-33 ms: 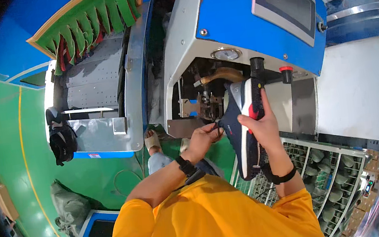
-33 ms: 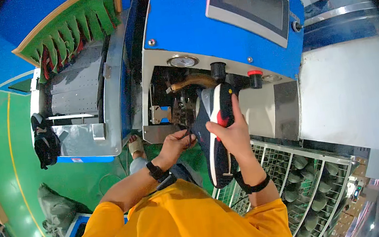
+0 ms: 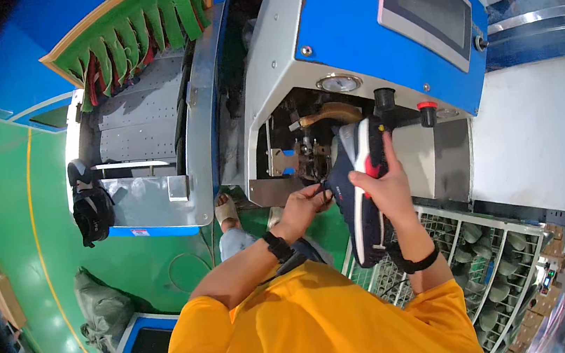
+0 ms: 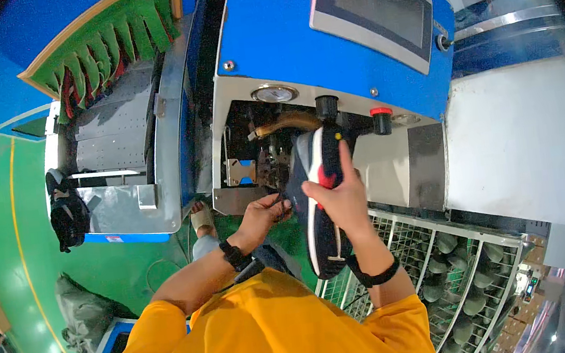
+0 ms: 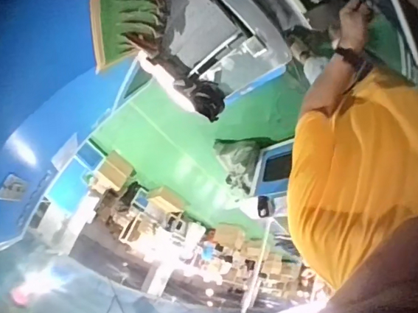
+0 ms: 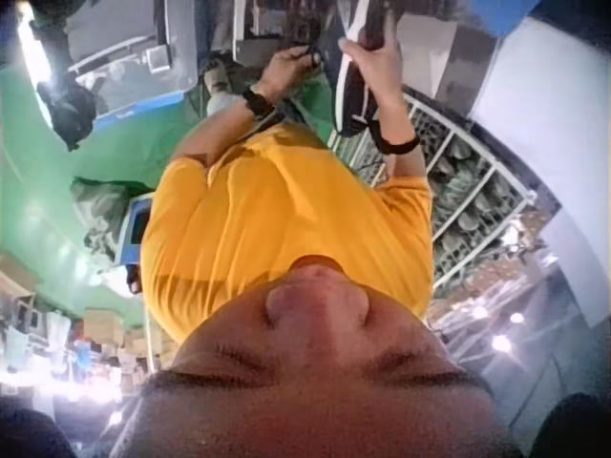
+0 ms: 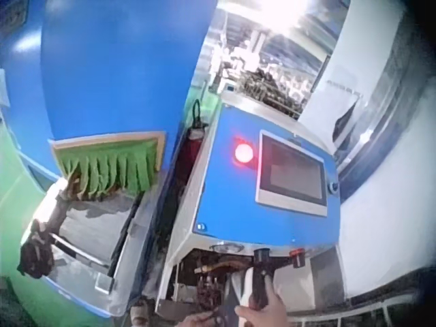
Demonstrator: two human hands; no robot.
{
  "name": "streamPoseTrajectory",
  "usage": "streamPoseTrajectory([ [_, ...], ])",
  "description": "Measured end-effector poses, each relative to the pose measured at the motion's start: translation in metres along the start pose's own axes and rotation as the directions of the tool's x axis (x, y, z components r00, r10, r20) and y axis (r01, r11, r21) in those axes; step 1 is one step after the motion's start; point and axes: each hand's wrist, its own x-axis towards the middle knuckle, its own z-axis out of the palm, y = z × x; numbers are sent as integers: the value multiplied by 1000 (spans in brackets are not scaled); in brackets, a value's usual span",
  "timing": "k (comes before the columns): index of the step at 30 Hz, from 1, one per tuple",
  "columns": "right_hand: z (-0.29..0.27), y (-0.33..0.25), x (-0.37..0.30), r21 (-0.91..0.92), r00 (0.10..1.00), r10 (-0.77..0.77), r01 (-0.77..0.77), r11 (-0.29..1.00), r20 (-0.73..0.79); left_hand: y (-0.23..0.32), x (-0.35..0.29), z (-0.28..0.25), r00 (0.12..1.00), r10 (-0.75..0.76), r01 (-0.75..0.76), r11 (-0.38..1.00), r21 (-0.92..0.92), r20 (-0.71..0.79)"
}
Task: Operating a shoe lasting machine and handling shoe components in a factory.
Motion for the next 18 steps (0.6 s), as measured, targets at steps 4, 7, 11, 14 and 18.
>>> streamPoseTrajectory([
  [4,42,-28,5,-547,994,89,-44,836,56,-39,19,-25,988,-154,146,960,-239,-12],
  [7,49,-21,6,-508,995,48,5,861,90,-46,25,-39,985,-170,163,946,-281,-3],
  [11,59,-22,32,-597,997,82,-58,800,13,-21,16,-56,991,-135,135,989,-61,8],
  [14,61,-19,25,-647,998,56,-62,760,-29,14,-10,-68,981,-141,155,983,99,-133],
  [18,64,-25,17,-651,996,17,-67,756,-82,40,-46,-86,971,-57,155,888,434,-230],
])
